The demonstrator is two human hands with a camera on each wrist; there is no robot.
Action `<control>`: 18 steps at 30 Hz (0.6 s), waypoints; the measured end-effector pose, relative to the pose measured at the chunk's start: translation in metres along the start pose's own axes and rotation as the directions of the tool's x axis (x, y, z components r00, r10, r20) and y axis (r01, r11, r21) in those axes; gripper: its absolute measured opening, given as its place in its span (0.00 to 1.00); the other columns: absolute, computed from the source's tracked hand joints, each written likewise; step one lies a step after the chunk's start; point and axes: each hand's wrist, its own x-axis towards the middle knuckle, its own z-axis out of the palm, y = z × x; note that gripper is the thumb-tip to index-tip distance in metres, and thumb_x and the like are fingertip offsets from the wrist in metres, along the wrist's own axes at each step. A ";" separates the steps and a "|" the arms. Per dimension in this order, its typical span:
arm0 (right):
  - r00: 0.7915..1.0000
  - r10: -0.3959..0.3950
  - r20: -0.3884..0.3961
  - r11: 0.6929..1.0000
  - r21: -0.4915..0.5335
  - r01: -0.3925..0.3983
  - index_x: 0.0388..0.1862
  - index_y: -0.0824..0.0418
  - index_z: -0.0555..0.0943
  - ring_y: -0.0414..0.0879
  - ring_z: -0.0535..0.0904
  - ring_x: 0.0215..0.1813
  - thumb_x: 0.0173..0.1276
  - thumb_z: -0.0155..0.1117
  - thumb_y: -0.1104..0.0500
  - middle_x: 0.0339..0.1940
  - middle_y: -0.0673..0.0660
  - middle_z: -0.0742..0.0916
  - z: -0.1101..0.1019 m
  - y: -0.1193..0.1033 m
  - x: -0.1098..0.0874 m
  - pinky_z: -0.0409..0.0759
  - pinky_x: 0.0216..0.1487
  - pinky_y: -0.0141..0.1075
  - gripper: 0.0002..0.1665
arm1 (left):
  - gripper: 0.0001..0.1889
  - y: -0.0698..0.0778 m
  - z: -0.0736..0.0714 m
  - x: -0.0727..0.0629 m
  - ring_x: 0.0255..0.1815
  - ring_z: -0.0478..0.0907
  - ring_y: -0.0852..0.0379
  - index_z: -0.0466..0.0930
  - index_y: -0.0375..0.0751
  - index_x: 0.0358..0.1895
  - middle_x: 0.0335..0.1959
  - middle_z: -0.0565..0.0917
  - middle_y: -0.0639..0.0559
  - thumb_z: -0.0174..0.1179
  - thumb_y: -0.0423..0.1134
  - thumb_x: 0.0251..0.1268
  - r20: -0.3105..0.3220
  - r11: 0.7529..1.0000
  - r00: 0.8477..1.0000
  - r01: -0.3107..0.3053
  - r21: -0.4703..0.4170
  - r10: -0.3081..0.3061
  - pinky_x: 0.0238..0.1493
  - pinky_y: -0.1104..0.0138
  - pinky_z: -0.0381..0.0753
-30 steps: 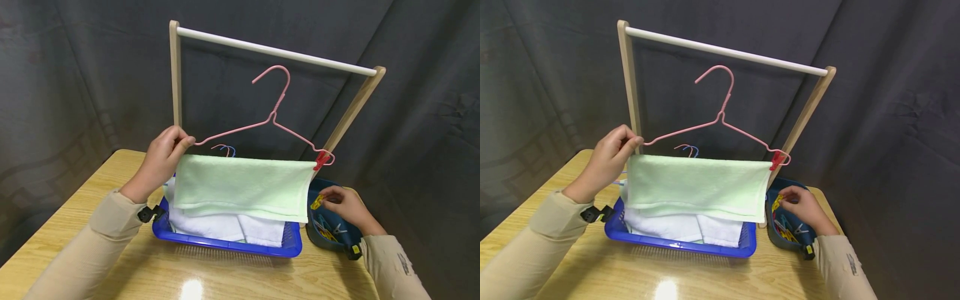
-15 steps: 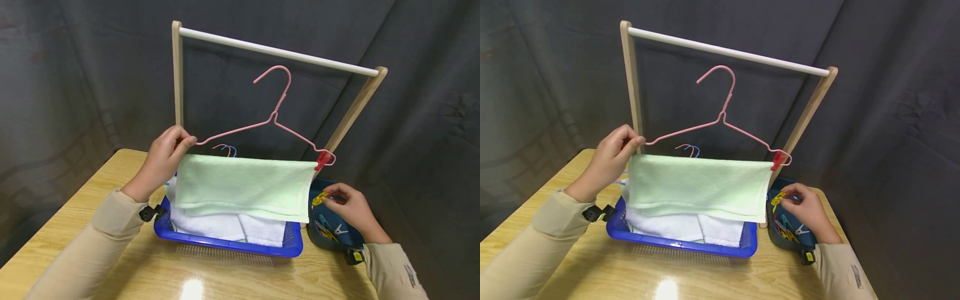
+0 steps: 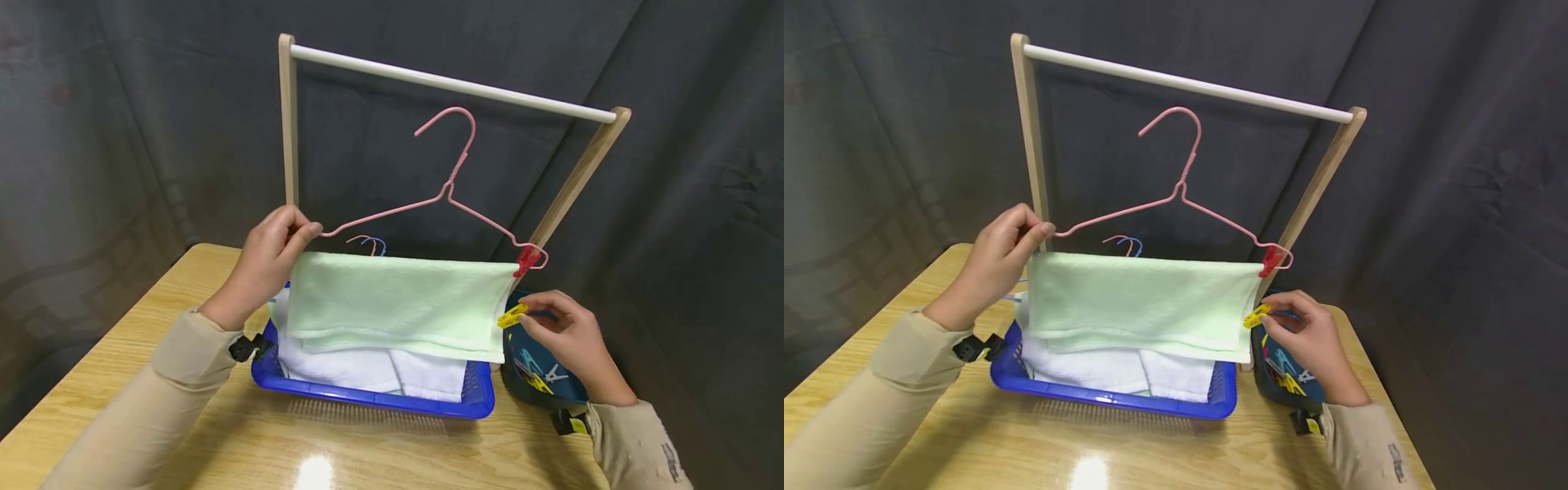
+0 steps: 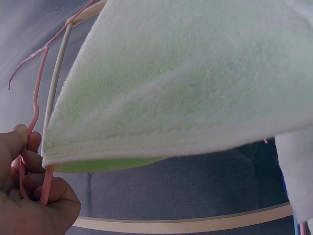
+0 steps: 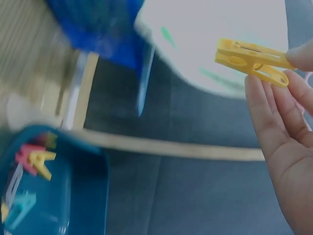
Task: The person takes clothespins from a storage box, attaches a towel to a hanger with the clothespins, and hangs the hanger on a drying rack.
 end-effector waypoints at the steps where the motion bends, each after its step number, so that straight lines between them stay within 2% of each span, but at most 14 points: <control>1: 1.000 -0.011 -0.008 1.000 0.017 0.011 0.50 0.69 0.83 0.31 0.80 0.43 0.62 0.69 0.77 0.43 0.54 0.82 0.002 -0.003 0.001 0.78 0.46 0.20 0.17 | 0.11 -0.001 0.000 0.000 0.29 0.65 0.52 0.73 0.35 0.37 0.30 0.69 0.47 0.55 0.39 0.79 0.001 1.000 1.000 0.000 0.001 0.000 0.30 0.65 0.64; 7: 0.998 -0.052 -0.045 0.993 0.104 0.057 0.52 0.70 0.83 0.33 0.83 0.46 0.63 0.67 0.79 0.45 0.47 0.83 0.013 -0.022 0.006 0.80 0.46 0.23 0.19 | 0.11 -0.001 0.001 0.000 0.29 0.65 0.52 0.72 0.35 0.36 0.30 0.69 0.46 0.55 0.39 0.79 -0.015 1.000 1.000 -0.010 0.012 0.010 0.30 0.65 0.64; 13: 0.991 -0.107 -0.078 0.976 0.183 0.120 0.51 0.74 0.81 0.35 0.84 0.48 0.58 0.65 0.84 0.46 0.49 0.84 0.021 -0.041 0.008 0.81 0.46 0.25 0.21 | 0.11 0.001 0.002 0.000 0.29 0.65 0.52 0.71 0.35 0.36 0.30 0.68 0.46 0.55 0.39 0.78 -0.017 1.000 1.000 -0.004 0.010 0.004 0.30 0.65 0.64; 18: 0.993 -0.093 -0.077 0.970 0.220 0.108 0.52 0.74 0.82 0.37 0.84 0.48 0.60 0.65 0.82 0.47 0.50 0.84 0.028 -0.048 0.011 0.82 0.47 0.26 0.20 | 0.11 0.001 0.004 0.002 0.29 0.65 0.52 0.71 0.35 0.35 0.30 0.68 0.47 0.55 0.38 0.78 -0.024 1.000 1.000 -0.017 0.009 0.017 0.30 0.64 0.64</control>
